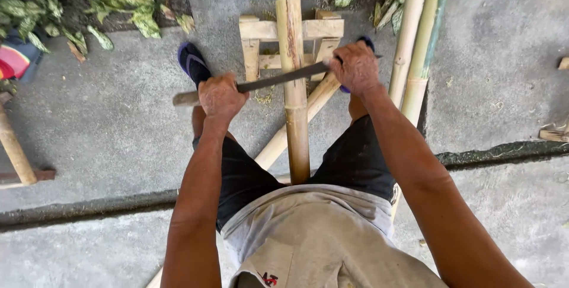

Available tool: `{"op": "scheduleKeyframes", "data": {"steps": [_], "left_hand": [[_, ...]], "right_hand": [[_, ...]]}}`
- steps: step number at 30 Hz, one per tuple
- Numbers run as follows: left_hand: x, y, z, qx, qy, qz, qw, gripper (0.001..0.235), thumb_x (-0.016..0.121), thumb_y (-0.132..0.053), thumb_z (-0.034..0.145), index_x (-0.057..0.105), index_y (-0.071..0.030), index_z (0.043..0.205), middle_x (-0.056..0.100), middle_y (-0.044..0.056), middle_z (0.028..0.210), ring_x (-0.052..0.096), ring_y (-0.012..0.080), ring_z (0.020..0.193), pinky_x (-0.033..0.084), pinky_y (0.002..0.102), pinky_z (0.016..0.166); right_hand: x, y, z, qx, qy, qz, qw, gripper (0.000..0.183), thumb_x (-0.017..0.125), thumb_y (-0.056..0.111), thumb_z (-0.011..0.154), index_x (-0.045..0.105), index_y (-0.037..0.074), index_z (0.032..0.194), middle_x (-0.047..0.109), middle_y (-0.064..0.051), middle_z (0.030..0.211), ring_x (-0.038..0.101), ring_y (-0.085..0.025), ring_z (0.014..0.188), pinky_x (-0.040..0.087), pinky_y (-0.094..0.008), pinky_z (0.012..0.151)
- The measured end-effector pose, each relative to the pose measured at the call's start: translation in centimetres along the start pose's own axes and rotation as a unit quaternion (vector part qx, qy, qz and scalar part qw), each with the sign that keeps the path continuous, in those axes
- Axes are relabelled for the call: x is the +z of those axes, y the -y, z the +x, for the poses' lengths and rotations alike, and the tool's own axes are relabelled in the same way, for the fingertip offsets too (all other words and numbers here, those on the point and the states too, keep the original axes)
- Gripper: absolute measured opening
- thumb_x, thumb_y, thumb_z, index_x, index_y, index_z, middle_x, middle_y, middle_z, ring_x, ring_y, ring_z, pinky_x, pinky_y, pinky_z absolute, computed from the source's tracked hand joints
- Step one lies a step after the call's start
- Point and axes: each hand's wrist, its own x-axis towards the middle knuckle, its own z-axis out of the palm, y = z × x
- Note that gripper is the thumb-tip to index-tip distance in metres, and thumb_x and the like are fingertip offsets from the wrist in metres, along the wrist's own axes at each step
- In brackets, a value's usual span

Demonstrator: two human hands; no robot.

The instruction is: Shaving or scraping the outer layer of a bamboo pole using a large knife/machete.

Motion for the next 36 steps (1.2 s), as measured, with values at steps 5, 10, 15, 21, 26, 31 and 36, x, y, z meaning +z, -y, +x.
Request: {"op": "scheduleKeyframes", "data": {"steps": [5,10,15,21,26,31,36], "left_hand": [[1.1,-0.3,3.1,0.057,-0.083,-0.003,0.995,0.041,0.093,-0.04,0.067,0.07,-0.009,0.078,0.069,0.008,0.077,0.067,0.0275,0.075,0.045,0.043,0.076],[1.5,-0.1,5.7,0.052,-0.097,0.015,0.994,0.038,0.093,-0.038,0.067,0.069,-0.009,0.077,0.068,0.008,0.074,0.066,0.0262,0.072,0.045,0.043,0.075],[1.4,0.6,6.9,0.077,-0.111,0.02,0.991,0.04,0.09,-0.041,0.076,0.066,-0.009,0.074,0.066,0.008,0.072,0.065,0.0258,0.069,0.044,0.042,0.074],[1.4,1.1,11.4,0.087,-0.054,0.061,0.993,0.054,0.081,-0.054,0.091,0.064,-0.009,0.067,0.063,0.004,0.059,0.056,0.0175,0.051,0.043,0.04,0.059],[0.4,0.7,13.4,0.093,-0.026,0.072,0.993,0.027,0.075,-0.033,0.089,0.068,-0.01,0.075,0.064,0.004,0.06,0.056,0.0169,0.049,0.043,0.04,0.057],[-0.3,0.6,9.7,0.104,-0.01,0.096,0.99,0.017,0.075,-0.025,0.082,0.069,-0.01,0.077,0.067,0.007,0.066,0.061,0.0193,0.057,0.047,0.041,0.065],[-1.2,0.3,13.0,0.104,-0.022,0.14,0.984,0.029,0.08,-0.035,0.072,0.072,-0.009,0.078,0.069,0.009,0.067,0.064,0.0239,0.059,0.048,0.042,0.062]], "right_hand": [[1.8,-1.8,2.9,0.086,-0.051,-0.005,0.995,0.057,0.049,0.056,0.112,0.074,0.008,0.093,0.066,-0.012,0.088,0.06,-0.03,0.093,0.048,-0.048,0.086],[1.7,-1.7,5.3,0.107,-0.064,-0.011,0.992,0.056,0.054,0.054,0.112,0.073,0.007,0.087,0.065,-0.011,0.084,0.059,-0.03,0.089,0.047,-0.049,0.084],[2.8,-1.8,5.4,0.104,-0.09,-0.023,0.99,0.055,0.054,0.049,0.114,0.072,0.007,0.084,0.065,-0.011,0.084,0.059,-0.031,0.089,0.044,-0.046,0.084],[7.4,-6.8,8.2,0.166,-0.049,-0.011,0.985,0.072,0.023,0.055,0.117,0.066,0.014,0.076,0.053,-0.002,0.063,0.053,-0.021,0.059,0.048,-0.042,0.064],[7.1,-8.2,9.8,0.194,-0.008,-0.103,0.975,0.082,0.01,0.065,0.11,0.064,0.018,0.069,0.054,0.0,0.061,0.05,-0.022,0.051,0.05,-0.041,0.054],[5.2,-3.6,5.9,0.16,-0.057,-0.068,0.983,0.08,0.013,0.055,0.119,0.067,0.015,0.075,0.06,-0.005,0.068,0.057,-0.023,0.063,0.054,-0.043,0.07],[8.2,-7.4,9.8,0.163,-0.045,-0.129,0.977,0.077,0.015,0.049,0.119,0.069,0.015,0.076,0.059,-0.005,0.065,0.055,-0.018,0.054,0.054,-0.043,0.064]]}}
